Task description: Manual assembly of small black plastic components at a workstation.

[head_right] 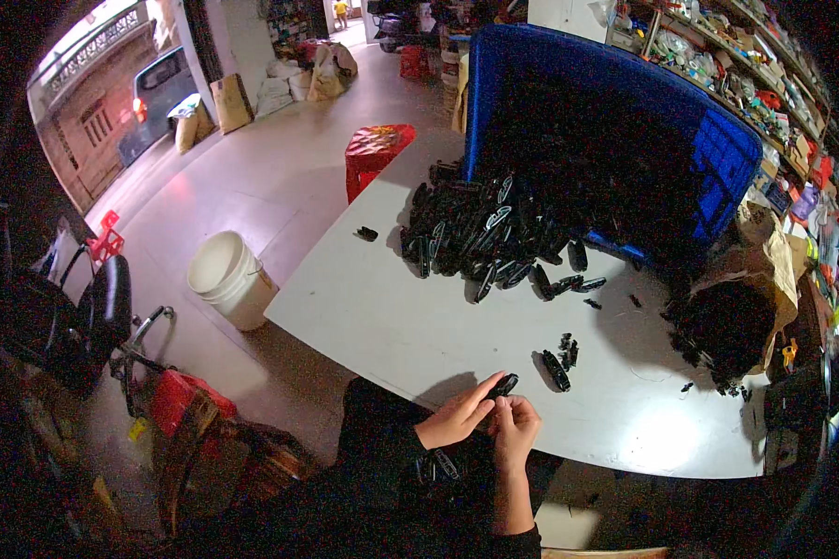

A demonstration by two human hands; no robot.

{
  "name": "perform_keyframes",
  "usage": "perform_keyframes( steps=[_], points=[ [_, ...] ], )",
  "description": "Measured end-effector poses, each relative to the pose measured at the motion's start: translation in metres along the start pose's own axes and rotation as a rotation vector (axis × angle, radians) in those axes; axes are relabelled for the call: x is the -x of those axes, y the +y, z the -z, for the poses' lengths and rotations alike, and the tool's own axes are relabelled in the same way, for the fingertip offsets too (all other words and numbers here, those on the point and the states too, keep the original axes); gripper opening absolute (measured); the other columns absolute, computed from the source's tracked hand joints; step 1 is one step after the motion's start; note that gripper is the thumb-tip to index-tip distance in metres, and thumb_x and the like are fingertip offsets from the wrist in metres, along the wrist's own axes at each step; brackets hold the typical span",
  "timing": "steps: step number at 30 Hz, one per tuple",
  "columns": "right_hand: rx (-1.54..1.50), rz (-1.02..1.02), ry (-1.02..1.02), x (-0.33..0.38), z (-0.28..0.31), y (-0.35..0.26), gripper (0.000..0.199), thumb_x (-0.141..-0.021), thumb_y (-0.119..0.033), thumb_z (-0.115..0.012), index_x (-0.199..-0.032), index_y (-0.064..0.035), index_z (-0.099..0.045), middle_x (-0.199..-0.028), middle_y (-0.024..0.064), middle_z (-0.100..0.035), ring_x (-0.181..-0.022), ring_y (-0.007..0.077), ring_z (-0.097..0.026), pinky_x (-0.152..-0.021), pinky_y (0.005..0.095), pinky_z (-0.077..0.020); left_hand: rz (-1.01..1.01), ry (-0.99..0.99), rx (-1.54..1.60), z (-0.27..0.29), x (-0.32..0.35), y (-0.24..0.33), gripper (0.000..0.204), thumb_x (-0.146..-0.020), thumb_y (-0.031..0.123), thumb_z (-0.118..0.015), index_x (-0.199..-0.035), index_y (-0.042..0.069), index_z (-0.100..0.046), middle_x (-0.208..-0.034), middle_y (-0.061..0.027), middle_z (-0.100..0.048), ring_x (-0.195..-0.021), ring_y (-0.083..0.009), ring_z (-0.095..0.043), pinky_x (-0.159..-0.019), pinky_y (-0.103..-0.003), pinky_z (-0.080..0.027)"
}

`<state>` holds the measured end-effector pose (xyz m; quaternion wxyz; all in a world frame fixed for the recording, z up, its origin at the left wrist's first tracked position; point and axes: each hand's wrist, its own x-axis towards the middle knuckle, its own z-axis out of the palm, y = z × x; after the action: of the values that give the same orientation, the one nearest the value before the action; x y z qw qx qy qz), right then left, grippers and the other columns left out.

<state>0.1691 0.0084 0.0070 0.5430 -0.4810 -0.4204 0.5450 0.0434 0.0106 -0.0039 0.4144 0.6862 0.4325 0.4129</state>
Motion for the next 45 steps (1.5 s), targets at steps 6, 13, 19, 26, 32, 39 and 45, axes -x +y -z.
perform_keyframes(
  steps=[6,13,19,26,32,39,45],
  points=[
    [-0.049,0.058,0.038,0.006,-0.006,0.005,0.014,-0.087,-0.011,-0.058,-0.076,-0.0046,-0.052,-0.057,-0.0026,-0.049,-0.044,0.0036,-0.043,-0.038,0.0171,-0.0299,-0.039,-0.038,0.015,0.002,0.006,-0.001,0.049,-0.094,0.012,-0.039,-0.14,0.004,-0.022,-0.128,-0.0185,-0.045,-0.106,-0.0258,-0.053,-0.085,-0.033,-0.041],
    [-0.049,-0.104,-0.064,-0.002,0.011,-0.015,0.013,-0.083,-0.014,-0.062,-0.082,-0.0032,-0.054,-0.07,0.0,-0.053,-0.06,0.007,-0.05,-0.05,0.0207,-0.0396,-0.093,-0.065,0.172,0.0,-0.001,0.001,0.047,-0.092,0.007,-0.039,-0.137,0.0,-0.027,-0.13,-0.012,-0.043,-0.105,-0.0133,-0.047,-0.088,-0.025,-0.038],
    [-0.333,-0.057,0.108,-0.005,0.046,-0.03,0.011,-0.081,-0.011,-0.06,-0.086,-0.0049,-0.052,-0.069,0.0013,-0.052,-0.058,0.0091,-0.048,-0.05,0.0217,-0.0383,-0.183,-0.173,0.115,-0.016,-0.031,0.027,0.049,-0.091,0.006,-0.044,-0.137,0.009,-0.03,-0.092,-0.0067,-0.055,-0.068,-0.0142,-0.051,-0.064,-0.026,-0.043],
    [0.617,0.269,0.093,-0.079,0.11,-0.047,0.021,-0.07,0.001,-0.048,-0.089,-0.0037,-0.054,-0.077,0.0083,-0.053,-0.068,0.0204,-0.054,-0.063,0.0325,-0.0435,-0.318,-0.042,-0.721,-0.042,-0.085,0.025,0.036,-0.081,0.001,-0.049,-0.116,0.009,-0.054,-0.113,-0.0103,-0.045,-0.103,-0.0277,-0.046,-0.084,-0.038,-0.044],
    [1.116,0.516,-0.08,-0.108,0.104,-0.053,0.022,-0.071,0.001,-0.059,-0.091,-0.0073,-0.058,-0.094,0.0096,-0.056,-0.08,0.0332,-0.057,-0.069,0.0376,-0.0458,-0.354,0.068,-0.816,-0.02,-0.078,0.016,0.021,-0.086,0.01,-0.05,-0.107,0.007,-0.053,-0.107,-0.0109,-0.049,-0.097,-0.0243,-0.051,-0.079,-0.034,-0.045],
    [1.326,0.574,-0.201,-0.109,0.094,-0.058,0.015,-0.073,-0.007,-0.061,-0.088,-0.0076,-0.059,-0.094,0.0073,-0.057,-0.078,0.0307,-0.058,-0.066,0.0378,-0.0474,0.259,-0.028,0.57,-0.001,-0.046,0.017,0.027,-0.098,0.023,-0.035,-0.118,0.005,-0.038,-0.087,-0.0032,-0.048,-0.066,-0.0081,-0.043,-0.058,-0.023,-0.04],
    [0.968,0.381,-0.175,-0.076,0.071,-0.054,0.014,-0.076,-0.009,-0.063,-0.087,-0.0031,-0.059,-0.075,0.0054,-0.061,-0.057,0.019,-0.056,-0.05,0.0303,-0.0436,0.293,-0.048,0.737,0.008,-0.032,0.03,0.033,-0.098,0.026,-0.036,-0.124,0.007,-0.036,-0.087,-0.0041,-0.049,-0.066,-0.0087,-0.044,-0.057,-0.023,-0.039]
  ],
)
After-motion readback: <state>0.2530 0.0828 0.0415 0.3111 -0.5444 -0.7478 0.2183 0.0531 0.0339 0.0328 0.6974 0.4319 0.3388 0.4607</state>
